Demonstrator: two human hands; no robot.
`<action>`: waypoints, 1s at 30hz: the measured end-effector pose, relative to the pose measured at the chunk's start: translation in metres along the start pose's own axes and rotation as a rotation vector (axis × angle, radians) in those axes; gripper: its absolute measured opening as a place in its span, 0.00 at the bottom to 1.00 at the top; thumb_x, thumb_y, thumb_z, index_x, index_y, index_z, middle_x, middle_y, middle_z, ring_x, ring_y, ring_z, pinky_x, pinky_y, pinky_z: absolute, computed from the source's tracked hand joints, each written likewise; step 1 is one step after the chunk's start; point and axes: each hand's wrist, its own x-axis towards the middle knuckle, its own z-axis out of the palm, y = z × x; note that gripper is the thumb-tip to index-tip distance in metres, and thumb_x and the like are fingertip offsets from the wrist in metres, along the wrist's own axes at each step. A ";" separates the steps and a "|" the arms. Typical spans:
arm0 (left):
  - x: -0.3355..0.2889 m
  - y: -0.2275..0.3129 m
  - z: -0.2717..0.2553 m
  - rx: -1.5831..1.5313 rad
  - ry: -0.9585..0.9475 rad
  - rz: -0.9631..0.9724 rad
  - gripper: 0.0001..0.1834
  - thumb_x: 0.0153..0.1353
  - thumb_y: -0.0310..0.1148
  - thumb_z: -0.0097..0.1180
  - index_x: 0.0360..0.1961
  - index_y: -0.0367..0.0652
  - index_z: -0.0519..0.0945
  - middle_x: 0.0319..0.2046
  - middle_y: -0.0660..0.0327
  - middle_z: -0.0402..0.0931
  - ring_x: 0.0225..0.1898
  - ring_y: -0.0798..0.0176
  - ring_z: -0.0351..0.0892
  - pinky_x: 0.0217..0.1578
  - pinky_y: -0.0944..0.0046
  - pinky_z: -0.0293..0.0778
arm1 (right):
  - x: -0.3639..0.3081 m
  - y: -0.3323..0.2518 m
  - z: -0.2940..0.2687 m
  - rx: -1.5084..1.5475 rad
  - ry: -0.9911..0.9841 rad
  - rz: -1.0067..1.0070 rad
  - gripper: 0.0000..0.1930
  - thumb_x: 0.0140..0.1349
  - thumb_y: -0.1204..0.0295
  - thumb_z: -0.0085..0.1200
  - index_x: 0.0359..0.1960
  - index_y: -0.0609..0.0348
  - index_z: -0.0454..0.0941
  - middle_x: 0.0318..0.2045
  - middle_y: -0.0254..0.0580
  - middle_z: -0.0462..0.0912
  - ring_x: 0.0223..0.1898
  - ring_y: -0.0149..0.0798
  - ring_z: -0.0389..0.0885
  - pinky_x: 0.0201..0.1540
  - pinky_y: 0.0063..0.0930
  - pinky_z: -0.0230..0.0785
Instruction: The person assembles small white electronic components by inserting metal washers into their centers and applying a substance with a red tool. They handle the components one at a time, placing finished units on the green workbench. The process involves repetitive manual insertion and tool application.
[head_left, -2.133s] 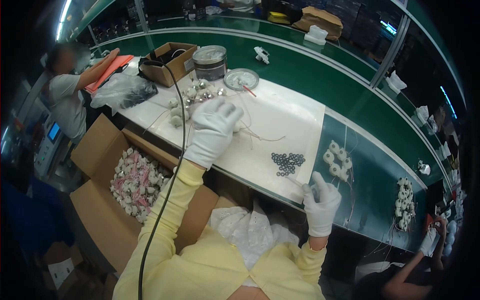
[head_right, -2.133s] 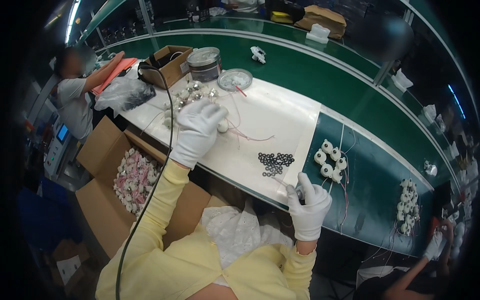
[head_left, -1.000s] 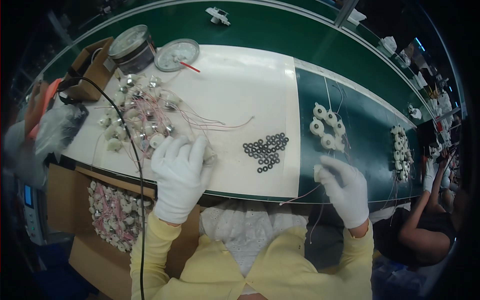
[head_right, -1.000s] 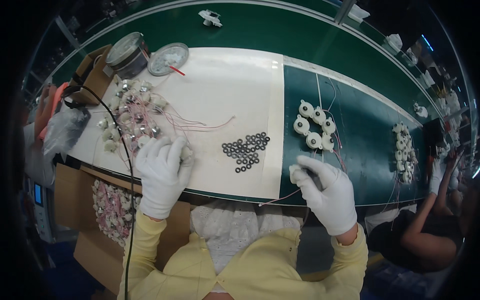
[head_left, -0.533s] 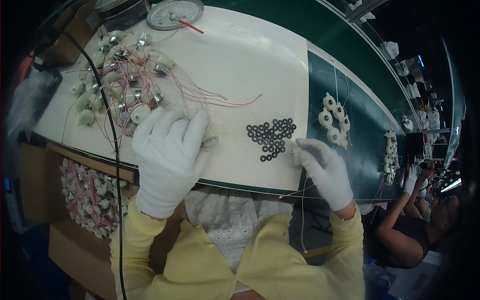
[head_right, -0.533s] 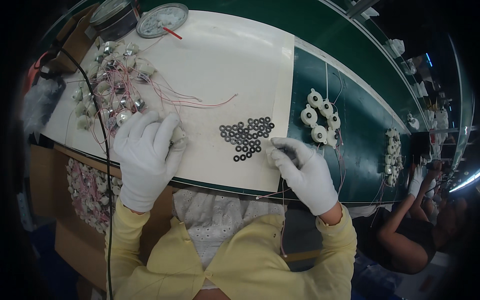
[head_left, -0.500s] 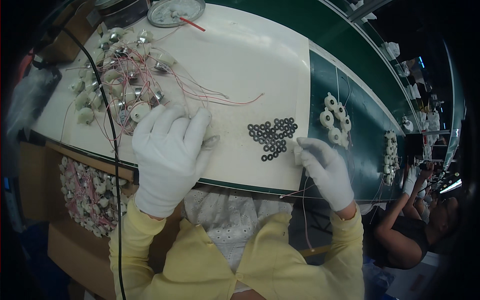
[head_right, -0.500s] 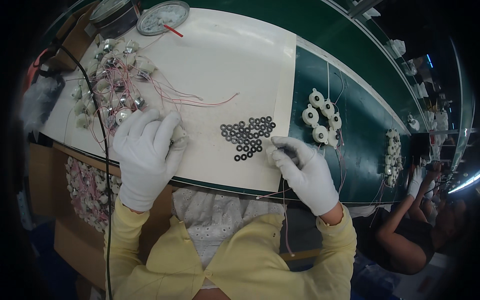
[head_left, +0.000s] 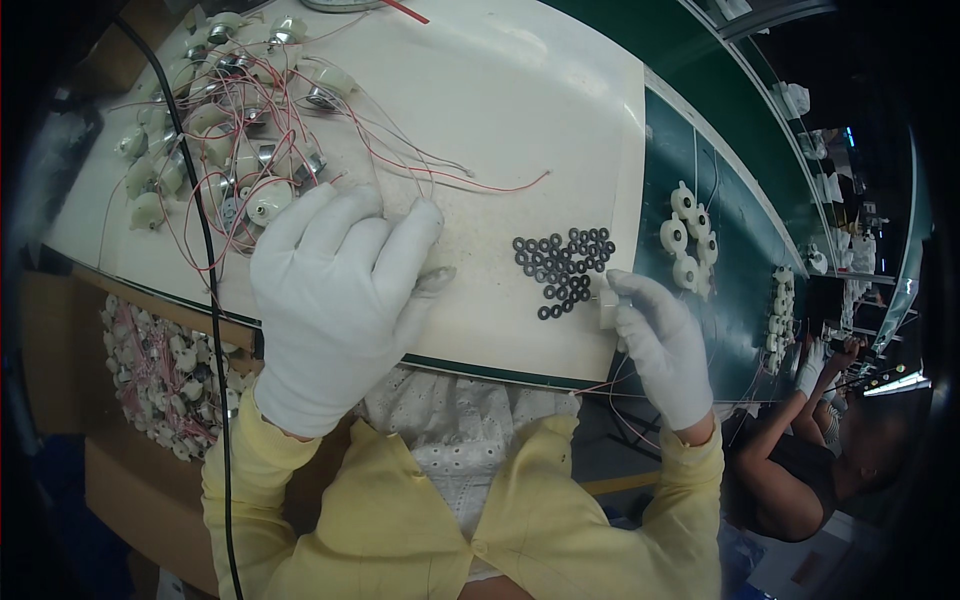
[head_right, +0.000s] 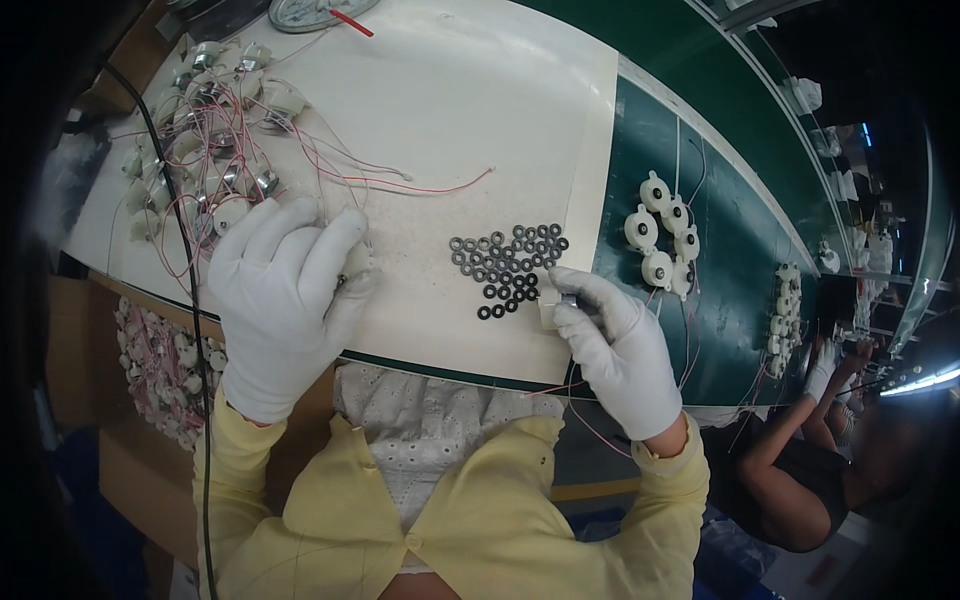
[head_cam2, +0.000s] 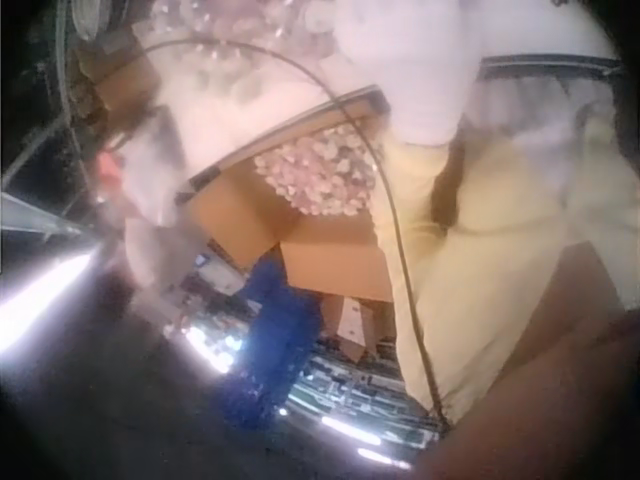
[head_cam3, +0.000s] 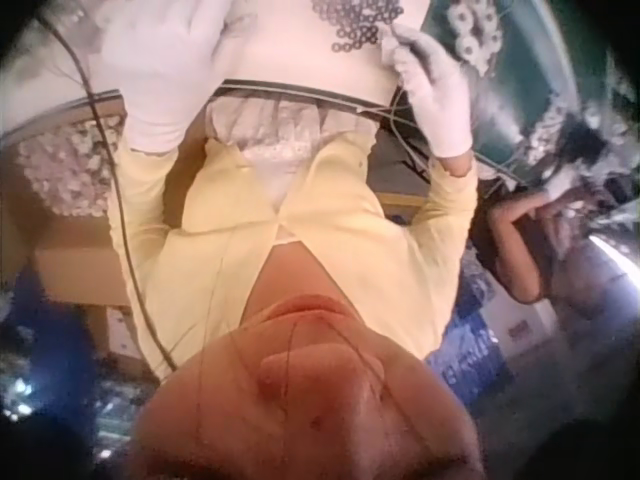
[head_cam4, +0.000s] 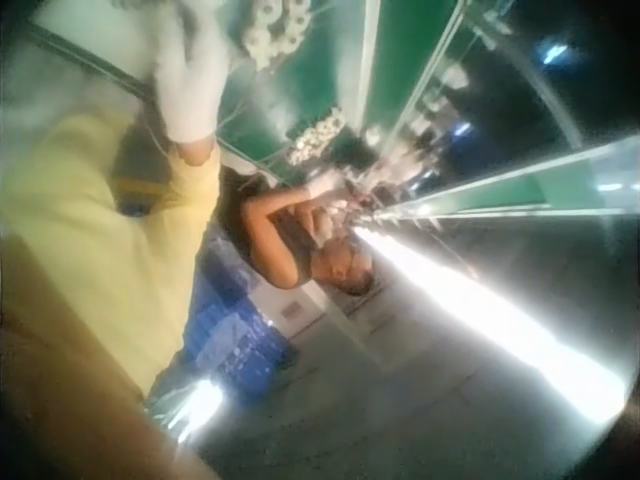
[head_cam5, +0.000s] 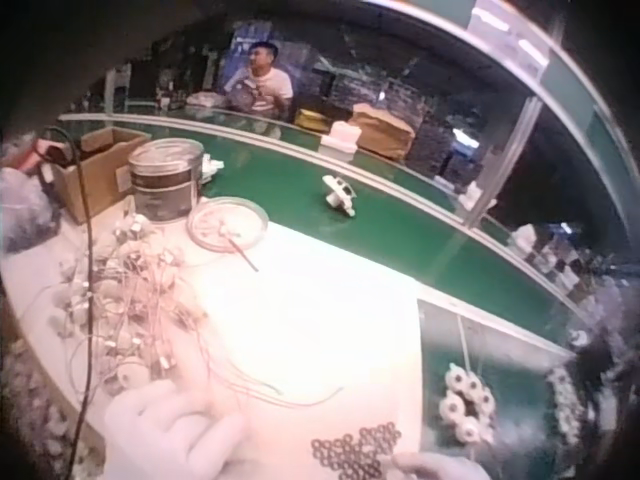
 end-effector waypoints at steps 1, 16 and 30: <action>0.000 0.000 0.000 0.000 -0.004 -0.001 0.26 0.46 0.40 0.69 0.48 0.44 0.82 0.32 0.60 0.78 0.46 0.52 0.79 0.51 0.49 0.74 | 0.001 0.001 0.002 -0.017 0.007 -0.010 0.20 0.69 0.78 0.56 0.62 0.64 0.73 0.38 0.37 0.84 0.34 0.30 0.80 0.41 0.24 0.72; -0.006 -0.003 0.005 0.032 0.026 0.046 0.28 0.49 0.41 0.68 0.53 0.48 0.80 0.38 0.62 0.76 0.50 0.54 0.77 0.55 0.49 0.72 | 0.002 -0.001 0.007 -0.644 0.171 -0.417 0.20 0.61 0.71 0.66 0.55 0.54 0.78 0.36 0.30 0.86 0.32 0.38 0.82 0.37 0.34 0.67; -0.005 -0.002 0.000 0.030 -0.027 0.039 0.26 0.49 0.37 0.67 0.52 0.46 0.81 0.40 0.61 0.77 0.51 0.54 0.77 0.56 0.48 0.72 | -0.009 -0.026 0.003 -1.157 -0.011 -0.482 0.15 0.61 0.61 0.66 0.46 0.49 0.79 0.23 0.29 0.76 0.22 0.35 0.73 0.30 0.32 0.59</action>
